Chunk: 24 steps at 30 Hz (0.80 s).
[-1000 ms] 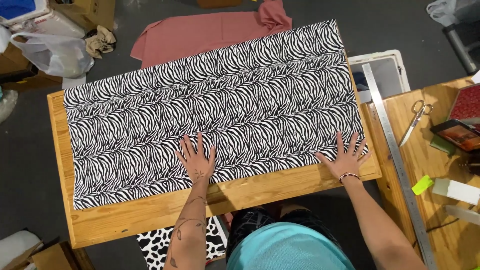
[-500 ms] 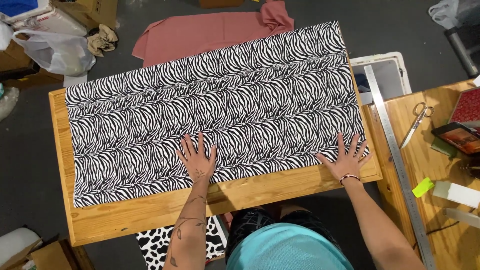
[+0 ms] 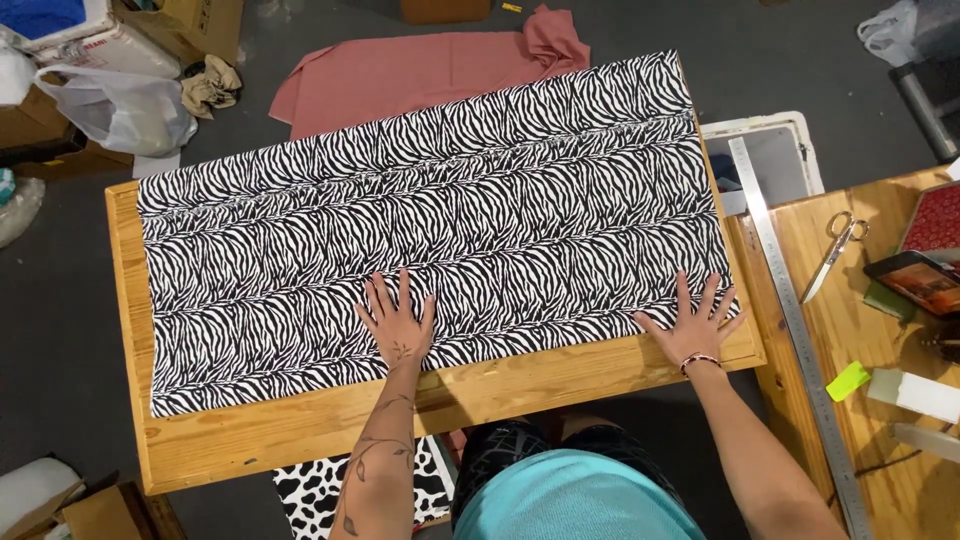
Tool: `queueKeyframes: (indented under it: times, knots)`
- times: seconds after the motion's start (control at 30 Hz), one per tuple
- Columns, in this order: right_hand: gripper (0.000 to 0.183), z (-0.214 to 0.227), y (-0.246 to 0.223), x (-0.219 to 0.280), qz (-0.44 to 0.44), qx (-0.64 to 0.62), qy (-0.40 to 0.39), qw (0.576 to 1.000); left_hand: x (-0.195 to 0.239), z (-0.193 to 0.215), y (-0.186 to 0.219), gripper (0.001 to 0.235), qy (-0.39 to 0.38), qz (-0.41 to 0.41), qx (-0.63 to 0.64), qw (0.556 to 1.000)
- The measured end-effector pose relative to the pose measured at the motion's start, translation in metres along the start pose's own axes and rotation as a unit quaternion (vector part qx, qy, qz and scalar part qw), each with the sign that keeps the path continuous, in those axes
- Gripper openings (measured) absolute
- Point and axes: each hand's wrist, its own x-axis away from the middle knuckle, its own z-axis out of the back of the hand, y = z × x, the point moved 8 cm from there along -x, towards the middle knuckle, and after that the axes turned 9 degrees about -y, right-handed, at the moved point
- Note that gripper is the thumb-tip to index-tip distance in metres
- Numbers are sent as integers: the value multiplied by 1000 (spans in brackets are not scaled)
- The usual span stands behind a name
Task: Smoothing and folding a large piece of zebra-patterned fabric on a wooden work table in preparation for further processing.
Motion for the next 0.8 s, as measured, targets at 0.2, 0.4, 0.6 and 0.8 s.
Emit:
queueKeyframes:
  times: [0.2,0.4,0.6,0.8]
  knots:
    - [108,-3,2,-2,6,4,10,1000,0,2,1,65,4,3,-15,1000]
    - [108,-1,1,-1,5,-9,9,1000,0,3,2,64,6,1,-7,1000]
    - [108,-3,3,-2,8,-18,13,1000,1,5,2,64,6,0,-21,1000]
    - [108,-1,2,-3,2,-5,-1,1000,-15,-14,-11,58,41,-19,-6,999]
